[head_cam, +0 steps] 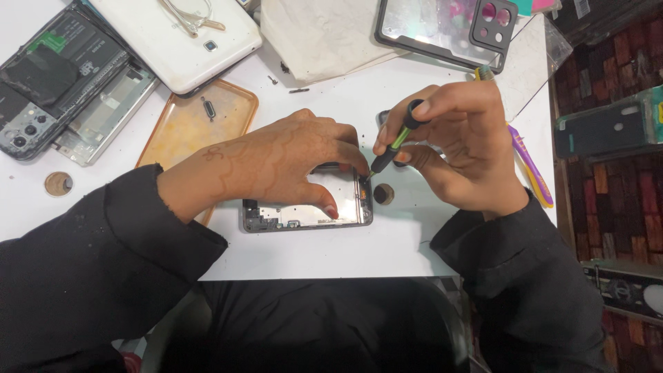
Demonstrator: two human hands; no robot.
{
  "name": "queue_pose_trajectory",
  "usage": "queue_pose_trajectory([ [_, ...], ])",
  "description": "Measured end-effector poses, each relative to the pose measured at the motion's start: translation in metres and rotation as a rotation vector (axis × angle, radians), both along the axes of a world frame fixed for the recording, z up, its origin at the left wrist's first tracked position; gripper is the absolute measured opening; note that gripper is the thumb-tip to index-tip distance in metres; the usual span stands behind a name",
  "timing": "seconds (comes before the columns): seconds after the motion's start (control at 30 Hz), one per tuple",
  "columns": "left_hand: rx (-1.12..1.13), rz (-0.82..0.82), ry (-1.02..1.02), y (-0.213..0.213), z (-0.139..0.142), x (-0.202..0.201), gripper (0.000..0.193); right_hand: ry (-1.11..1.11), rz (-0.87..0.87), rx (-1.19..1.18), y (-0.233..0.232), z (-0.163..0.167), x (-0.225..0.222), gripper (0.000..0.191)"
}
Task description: The person uses a screwdriver to remove screws from a smartphone's back cover, then places a battery into the phone's chassis. They continue to manipulate the phone and its components on a white workbench.
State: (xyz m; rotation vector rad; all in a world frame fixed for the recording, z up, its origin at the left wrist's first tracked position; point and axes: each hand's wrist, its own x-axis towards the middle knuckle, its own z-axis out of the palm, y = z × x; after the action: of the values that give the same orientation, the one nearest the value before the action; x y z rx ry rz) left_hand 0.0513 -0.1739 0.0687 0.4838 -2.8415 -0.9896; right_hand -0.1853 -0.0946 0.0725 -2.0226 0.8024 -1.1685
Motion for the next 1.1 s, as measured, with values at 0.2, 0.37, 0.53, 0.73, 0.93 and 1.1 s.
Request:
queue_pose_trajectory([
  [0.2,-0.006,-0.004,0.013,0.0009,0.0005,0.0001,0.051,-0.014,-0.032,-0.013,-0.0001,0.0024,0.0007,0.062],
  [0.37,0.003,0.005,0.002,0.0010,0.0009,-0.0002,0.051,0.011,-0.009,-0.029,-0.0008,0.0005,-0.0010,0.064],
  [0.53,-0.002,0.003,-0.002,0.0003,0.0008,-0.0021,0.052,-0.001,-0.010,-0.015,0.0006,-0.0024,-0.0030,0.063],
  [0.73,-0.016,-0.003,0.015,0.0005,-0.0001,-0.0027,0.051,0.015,-0.011,-0.037,0.0001,-0.0007,-0.0036,0.064],
  [0.93,-0.003,0.003,-0.002,-0.0003,0.0002,-0.0017,0.051,0.016,-0.025,-0.023,0.0017,-0.0008,-0.0020,0.063],
  [1.1,-0.015,0.000,-0.003,-0.0003,-0.0002,-0.0016,0.050,0.009,-0.010,-0.018,0.0006,-0.0015,-0.0028,0.064],
])
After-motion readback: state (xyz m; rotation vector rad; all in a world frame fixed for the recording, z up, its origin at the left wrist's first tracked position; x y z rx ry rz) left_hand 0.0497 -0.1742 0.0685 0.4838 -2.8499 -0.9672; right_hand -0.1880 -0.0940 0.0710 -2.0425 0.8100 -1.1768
